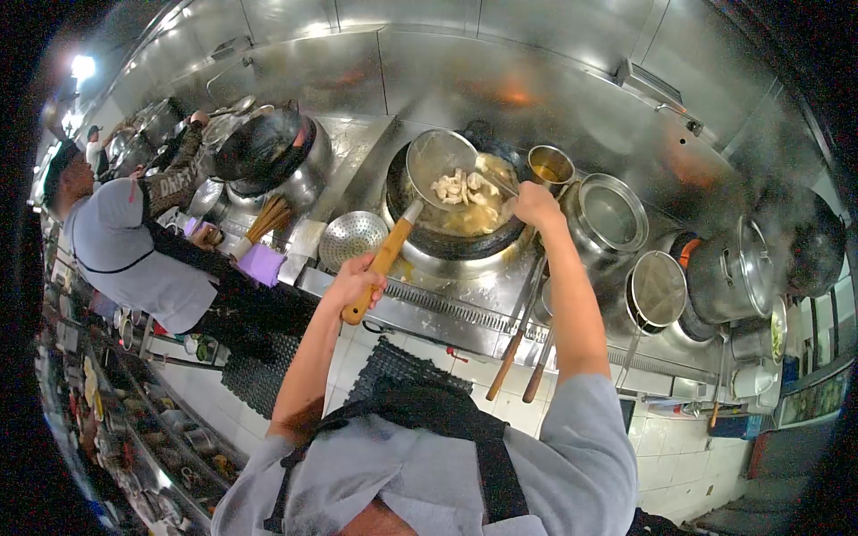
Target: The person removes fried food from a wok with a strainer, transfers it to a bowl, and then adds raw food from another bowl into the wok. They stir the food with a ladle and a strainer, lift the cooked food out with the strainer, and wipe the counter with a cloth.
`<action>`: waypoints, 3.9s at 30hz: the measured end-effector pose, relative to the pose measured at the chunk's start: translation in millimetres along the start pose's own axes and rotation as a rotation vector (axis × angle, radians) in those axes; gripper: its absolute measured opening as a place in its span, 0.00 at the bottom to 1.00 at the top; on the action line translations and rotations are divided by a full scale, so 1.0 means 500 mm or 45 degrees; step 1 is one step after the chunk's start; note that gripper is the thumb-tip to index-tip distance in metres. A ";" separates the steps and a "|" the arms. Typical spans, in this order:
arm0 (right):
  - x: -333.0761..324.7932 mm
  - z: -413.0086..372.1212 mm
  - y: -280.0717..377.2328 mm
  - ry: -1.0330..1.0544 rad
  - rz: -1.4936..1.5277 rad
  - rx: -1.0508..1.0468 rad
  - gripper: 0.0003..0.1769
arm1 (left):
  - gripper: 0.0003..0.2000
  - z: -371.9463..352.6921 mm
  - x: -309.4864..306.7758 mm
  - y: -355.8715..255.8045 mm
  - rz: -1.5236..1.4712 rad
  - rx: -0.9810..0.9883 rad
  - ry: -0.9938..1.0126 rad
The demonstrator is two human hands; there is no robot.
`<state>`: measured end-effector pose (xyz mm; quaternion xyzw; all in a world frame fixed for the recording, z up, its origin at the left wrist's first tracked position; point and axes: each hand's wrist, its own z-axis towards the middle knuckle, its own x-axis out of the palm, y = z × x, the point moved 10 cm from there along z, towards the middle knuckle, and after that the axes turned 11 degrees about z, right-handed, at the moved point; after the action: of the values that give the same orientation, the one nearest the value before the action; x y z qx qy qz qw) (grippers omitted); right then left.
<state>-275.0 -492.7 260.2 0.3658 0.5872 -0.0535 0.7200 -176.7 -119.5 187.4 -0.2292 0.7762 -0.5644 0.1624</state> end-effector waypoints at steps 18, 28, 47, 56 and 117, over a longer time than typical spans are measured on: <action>0.016 0.028 0.115 -0.011 -0.235 0.083 0.18 | 0.27 -0.080 -0.131 -0.106 0.595 0.268 -0.213; 0.028 -0.026 -0.010 0.153 -0.378 0.211 0.19 | 0.28 -0.047 -0.205 -0.122 0.993 0.460 -0.462; 0.033 0.087 0.104 -0.068 -0.008 -0.100 0.20 | 0.15 0.034 -0.115 0.021 0.136 -0.072 0.094; -0.085 -0.034 0.117 -0.008 -0.214 0.142 0.20 | 0.14 0.000 -0.088 0.001 -0.050 -0.021 0.201; -0.117 -0.472 -0.243 -0.174 -0.202 0.741 0.12 | 0.27 -0.142 -0.153 -0.162 0.389 0.244 -0.270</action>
<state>-544.7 -462.3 245.3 0.5053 0.5242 -0.2997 0.6165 -134.6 -42.3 286.1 -0.1504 0.7232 -0.5773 0.3480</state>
